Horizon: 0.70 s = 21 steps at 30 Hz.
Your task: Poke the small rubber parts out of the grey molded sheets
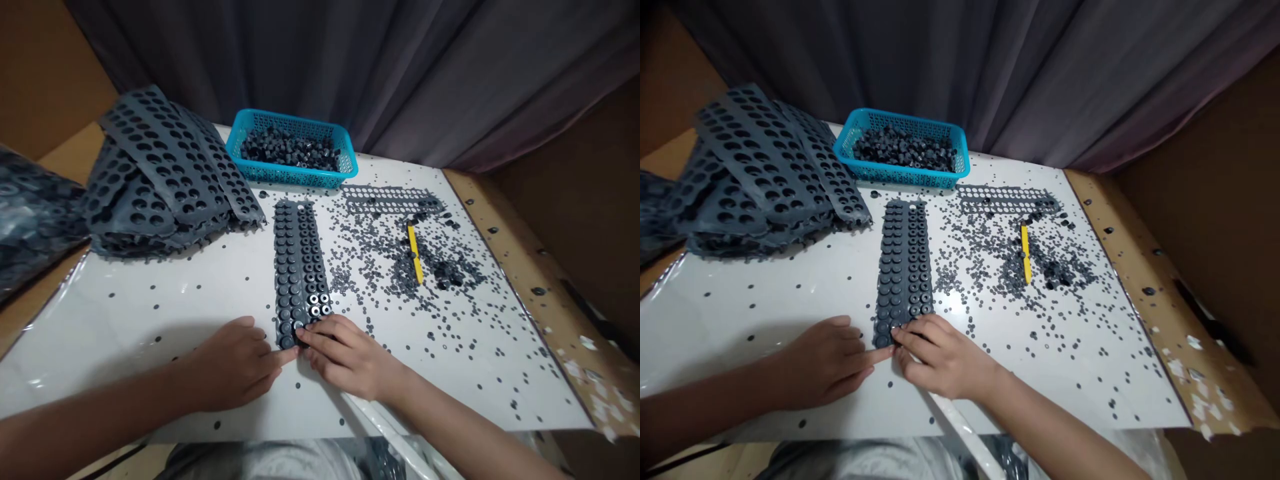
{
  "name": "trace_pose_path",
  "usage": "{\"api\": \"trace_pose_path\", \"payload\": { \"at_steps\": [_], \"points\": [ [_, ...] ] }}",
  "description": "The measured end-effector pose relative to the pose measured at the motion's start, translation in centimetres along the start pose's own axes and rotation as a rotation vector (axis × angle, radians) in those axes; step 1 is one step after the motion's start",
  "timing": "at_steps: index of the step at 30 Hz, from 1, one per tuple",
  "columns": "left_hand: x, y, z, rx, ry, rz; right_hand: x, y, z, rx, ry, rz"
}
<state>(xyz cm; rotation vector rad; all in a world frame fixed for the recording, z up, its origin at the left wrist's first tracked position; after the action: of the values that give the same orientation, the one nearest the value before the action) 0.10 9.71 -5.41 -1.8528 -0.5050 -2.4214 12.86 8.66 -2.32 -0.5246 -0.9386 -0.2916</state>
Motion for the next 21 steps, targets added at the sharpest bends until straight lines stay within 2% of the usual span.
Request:
{"api": "trace_pose_path", "payload": {
  "at_steps": [9,13,16,19,21],
  "points": [
    [-0.1,0.0,0.0,-0.004,-0.02,-0.012,-0.2,-0.7,0.2,0.021,0.034,-0.083],
    [-0.4,0.0,-0.3,0.002,0.013,-0.008,0.2,0.6,0.1,-0.065,0.112,-0.111],
    [-0.4,0.0,-0.4,-0.002,0.046,-0.002,0.1,2.4,-0.2,-0.189,0.136,0.069],
    [-0.1,-0.1,-0.3,-0.004,0.073,-0.005,-0.3,3.3,-0.4,-0.276,0.091,0.388],
    [0.0,-0.1,-0.3,-0.01,0.088,-0.014,-0.3,3.3,-0.3,-0.3,0.049,0.514]
  ]
}}
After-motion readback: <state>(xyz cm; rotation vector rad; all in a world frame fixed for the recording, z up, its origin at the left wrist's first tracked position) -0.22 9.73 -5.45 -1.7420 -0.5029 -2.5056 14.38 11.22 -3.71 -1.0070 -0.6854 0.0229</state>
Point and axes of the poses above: each hand's wrist, its own z-axis towards the middle knuckle, its own x-axis out of the back of the hand, y = z × x, the point moved 7 cm from there along z, towards the middle knuckle, and after that the axes turned 8 degrees about -x, right-handed, at the moved point
